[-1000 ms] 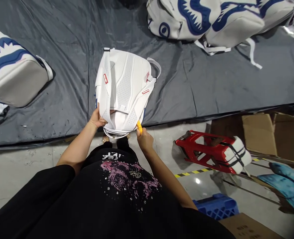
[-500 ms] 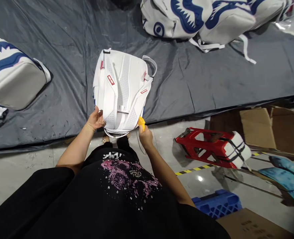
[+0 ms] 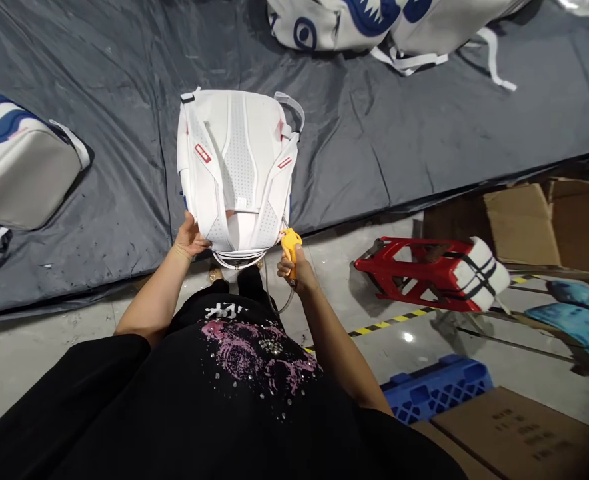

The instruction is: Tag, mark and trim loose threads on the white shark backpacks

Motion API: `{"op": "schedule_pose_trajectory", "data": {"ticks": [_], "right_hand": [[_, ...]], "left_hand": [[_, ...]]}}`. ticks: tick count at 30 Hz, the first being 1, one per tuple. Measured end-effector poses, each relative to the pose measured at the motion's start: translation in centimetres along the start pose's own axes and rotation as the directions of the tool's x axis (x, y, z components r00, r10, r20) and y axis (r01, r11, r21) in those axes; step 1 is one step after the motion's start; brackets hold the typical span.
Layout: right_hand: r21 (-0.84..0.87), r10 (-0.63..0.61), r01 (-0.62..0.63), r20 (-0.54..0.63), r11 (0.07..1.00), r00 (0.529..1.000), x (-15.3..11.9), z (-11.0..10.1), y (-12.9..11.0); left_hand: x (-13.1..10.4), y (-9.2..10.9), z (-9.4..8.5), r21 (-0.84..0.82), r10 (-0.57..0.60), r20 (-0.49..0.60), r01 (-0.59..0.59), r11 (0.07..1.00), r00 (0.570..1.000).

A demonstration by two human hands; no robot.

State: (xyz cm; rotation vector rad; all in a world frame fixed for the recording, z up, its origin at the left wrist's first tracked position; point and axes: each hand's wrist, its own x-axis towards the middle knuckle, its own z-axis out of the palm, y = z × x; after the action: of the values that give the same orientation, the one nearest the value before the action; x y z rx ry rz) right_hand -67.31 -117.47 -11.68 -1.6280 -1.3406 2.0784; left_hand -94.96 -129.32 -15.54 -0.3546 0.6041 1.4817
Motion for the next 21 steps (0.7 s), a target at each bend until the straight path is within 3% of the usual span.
{"op": "schedule_pose_trajectory", "data": {"ticks": [6, 9, 12, 14, 16, 19, 21], "right_hand": [[-0.048, -0.011, 0.007, -0.082, 0.999, 0.997, -1.6, -0.6, 0.1], [-0.139, -0.081, 0.061, -0.145, 0.988, 0.986, -4.5, -1.5, 1.2], [-0.37, -0.124, 0.042, -0.201, 0.928, 0.972, -8.5, -2.5, 3.2], [-0.542, -0.098, -0.027, -0.2, 0.84, 0.975, -10.6, -2.7, 4.5], [-0.73, -0.094, -0.039, -0.14, 0.682, 0.986, -11.5, -2.3, 5.3], [-0.908, -0.095, 0.001, -0.043, 0.42, 0.995, -11.0, -1.0, 5.1], [-0.94, -0.074, -0.012, -0.04, 0.34, 0.996, -10.1, -0.2, 4.5]], "left_hand": [[-0.1, -0.2, 0.6, 0.022, 0.027, 0.072, -0.029, 0.999, 0.997], [0.0, -0.2, 0.3, 0.015, 0.026, 0.111, -0.027, 1.0, 0.993], [0.2, -0.1, -0.3, 0.009, 0.008, 0.098, -0.009, 1.0, 0.995], [0.5, -0.1, -0.6, -0.005, 0.0, 0.067, 0.0, 1.0, 0.998], [0.7, -0.1, -0.8, -0.019, 0.0, 0.053, 0.001, 1.0, 0.999], [0.6, -0.2, -0.5, -0.026, -0.001, 0.053, 0.002, 1.0, 0.999], [0.3, -0.2, -0.2, -0.014, -0.006, 0.061, 0.007, 1.0, 0.998]]}}
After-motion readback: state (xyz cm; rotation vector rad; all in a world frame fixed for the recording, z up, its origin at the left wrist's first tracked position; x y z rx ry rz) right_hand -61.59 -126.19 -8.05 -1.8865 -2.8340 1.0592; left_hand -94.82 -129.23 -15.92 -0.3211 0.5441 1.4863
